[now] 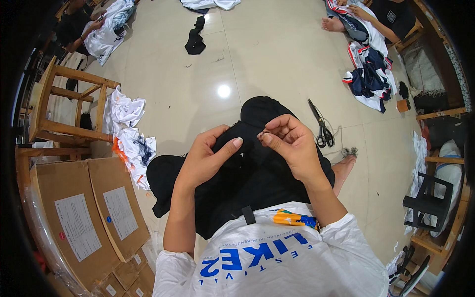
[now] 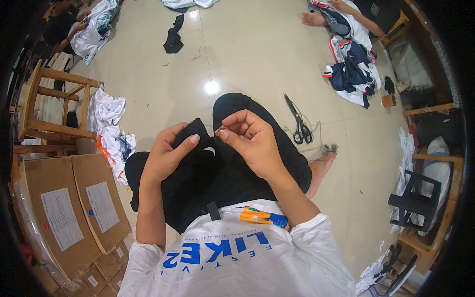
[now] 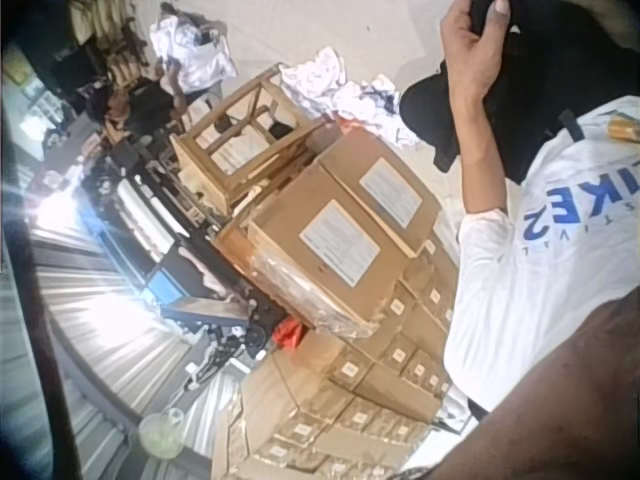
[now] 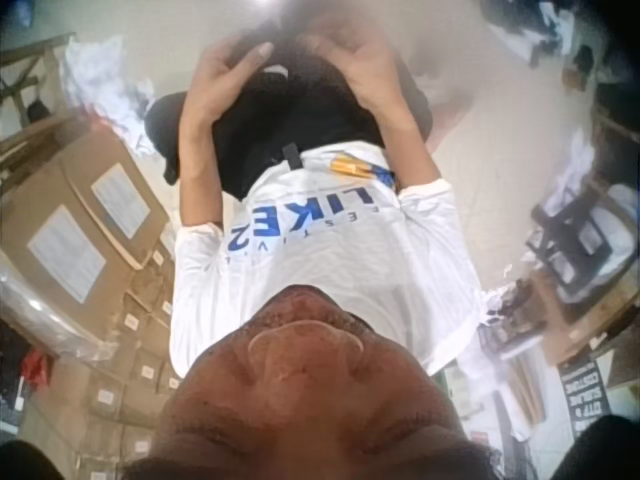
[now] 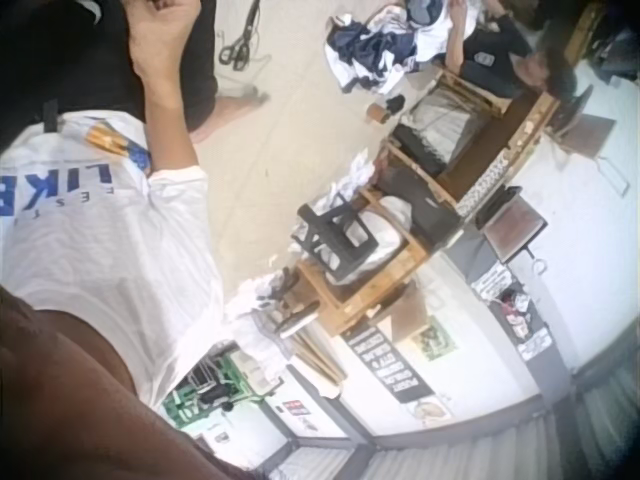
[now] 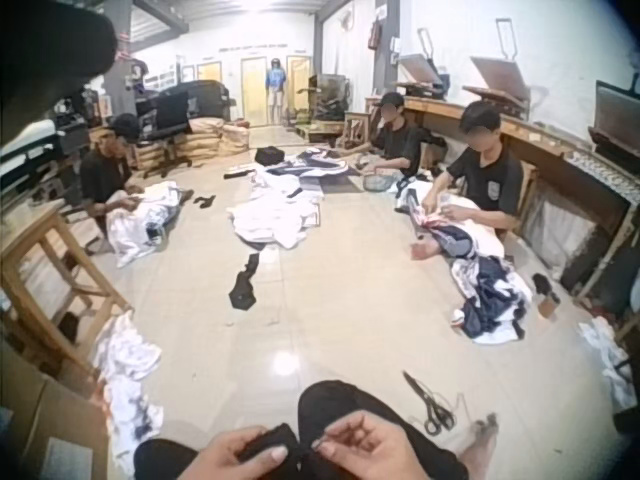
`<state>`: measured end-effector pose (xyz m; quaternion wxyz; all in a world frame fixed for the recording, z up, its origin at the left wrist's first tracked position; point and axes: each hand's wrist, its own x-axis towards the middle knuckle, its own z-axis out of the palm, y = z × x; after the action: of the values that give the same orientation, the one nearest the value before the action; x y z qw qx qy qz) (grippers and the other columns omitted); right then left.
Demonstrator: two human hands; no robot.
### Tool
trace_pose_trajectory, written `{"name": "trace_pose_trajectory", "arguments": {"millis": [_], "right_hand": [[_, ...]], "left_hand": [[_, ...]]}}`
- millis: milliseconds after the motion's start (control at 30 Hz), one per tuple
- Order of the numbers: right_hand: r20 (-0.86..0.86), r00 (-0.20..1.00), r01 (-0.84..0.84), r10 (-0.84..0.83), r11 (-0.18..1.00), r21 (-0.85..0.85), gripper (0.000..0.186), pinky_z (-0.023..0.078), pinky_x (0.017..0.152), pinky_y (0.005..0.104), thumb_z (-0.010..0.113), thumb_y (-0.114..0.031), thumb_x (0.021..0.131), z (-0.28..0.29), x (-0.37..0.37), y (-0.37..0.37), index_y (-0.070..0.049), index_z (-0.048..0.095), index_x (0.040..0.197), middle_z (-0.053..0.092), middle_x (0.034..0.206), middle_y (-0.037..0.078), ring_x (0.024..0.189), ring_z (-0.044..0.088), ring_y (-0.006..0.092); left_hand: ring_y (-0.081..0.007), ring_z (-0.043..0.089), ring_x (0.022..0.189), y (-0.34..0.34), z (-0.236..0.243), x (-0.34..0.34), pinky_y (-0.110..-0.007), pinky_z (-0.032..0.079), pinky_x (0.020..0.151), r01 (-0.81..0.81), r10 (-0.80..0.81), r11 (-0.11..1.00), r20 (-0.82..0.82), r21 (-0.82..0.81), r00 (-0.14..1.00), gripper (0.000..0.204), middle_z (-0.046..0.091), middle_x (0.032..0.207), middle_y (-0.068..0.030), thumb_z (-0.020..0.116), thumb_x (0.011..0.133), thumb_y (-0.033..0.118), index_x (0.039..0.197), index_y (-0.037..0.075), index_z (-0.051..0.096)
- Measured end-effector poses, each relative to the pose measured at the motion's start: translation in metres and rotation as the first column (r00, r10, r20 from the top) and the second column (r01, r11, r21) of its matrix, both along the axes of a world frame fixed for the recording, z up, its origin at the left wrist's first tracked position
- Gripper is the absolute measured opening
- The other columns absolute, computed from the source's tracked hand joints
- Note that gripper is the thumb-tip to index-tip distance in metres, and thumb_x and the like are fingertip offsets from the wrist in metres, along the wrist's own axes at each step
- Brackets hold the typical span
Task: The person sits on the floor and uses scissors to cut a black piece of fabric, likely a sleeve or pant leg. They repeatedly pull threads from the fabric and trim the edges with the scissors.
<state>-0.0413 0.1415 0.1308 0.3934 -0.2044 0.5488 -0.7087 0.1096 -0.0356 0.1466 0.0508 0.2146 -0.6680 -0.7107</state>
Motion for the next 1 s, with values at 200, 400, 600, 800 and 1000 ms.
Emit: {"name": "trace_pose_trajectory", "arguments": {"millis": [200,400,600,800,1000], "right_hand": [[0.182,0.983,0.057,-0.032,0.989,-0.136,0.014,0.058,0.091,0.0304,0.069,-0.004,0.099,-0.005,-0.002,0.002,-0.002,0.062,0.111,0.072,0.1,0.009,0.098,0.072,0.0172],[0.288,0.956,0.144,-0.053,0.942,-0.303,0.008,0.057,0.099,0.0411,0.064,-0.004,0.101,-0.002,-0.015,0.003,-0.004,0.06,0.108,0.072,0.101,0.012,0.102,0.072,0.0242],[0.417,0.909,0.165,-0.01,0.927,-0.337,0.006,0.059,0.091,0.0415,0.06,-0.002,0.103,0.003,-0.02,0.005,-0.006,0.058,0.108,0.069,0.098,0.009,0.097,0.072,0.0225],[0.297,0.951,0.032,0.084,0.93,-0.365,0.003,0.052,0.07,0.0297,0.062,-0.005,0.102,0.004,-0.023,0.0,-0.006,0.062,0.105,0.067,0.098,0.006,0.082,0.065,0.0144],[-0.715,0.621,-0.128,0.32,0.942,0.311,0.012,0.05,0.071,0.0362,0.071,-0.011,0.095,0.028,-0.015,0.0,-0.002,0.067,0.102,0.071,0.095,0.011,0.076,0.062,0.0245]], "left_hand": [[-0.007,0.062,0.09,-0.001,0.005,0.002,-0.024,0.049,0.083,0.041,-0.04,0.999,0.049,-0.023,0.998,0.029,0.072,0.096,-0.0017,0.077,0.096,0.021,0.112,-0.002,0.072],[-0.0072,0.062,0.088,-0.002,0.001,-0.001,-0.024,0.05,0.082,0.004,-0.001,0.997,0.041,-0.078,0.999,0.025,0.072,0.093,-0.0001,0.079,0.094,0.02,0.104,-0.003,0.074],[-0.007,0.062,0.087,-0.001,-0.001,-0.002,-0.024,0.049,0.082,-0.003,0.003,0.999,0.005,-0.04,1.0,0.023,0.071,0.092,0.0008,0.077,0.095,0.018,0.104,-0.003,0.074],[-0.0057,0.061,0.085,0.0,0.003,-0.001,-0.023,0.048,0.078,-0.009,0.009,0.999,-0.008,-0.043,1.0,0.022,0.07,0.089,0.0016,0.077,0.095,0.018,0.102,-0.002,0.074],[-0.0056,0.06,0.084,-0.004,0.006,0.0,-0.022,0.048,0.077,0.005,-0.003,1.0,0.051,-0.03,0.999,0.024,0.071,0.09,0.0018,0.078,0.094,0.02,0.103,-0.002,0.075]]}}
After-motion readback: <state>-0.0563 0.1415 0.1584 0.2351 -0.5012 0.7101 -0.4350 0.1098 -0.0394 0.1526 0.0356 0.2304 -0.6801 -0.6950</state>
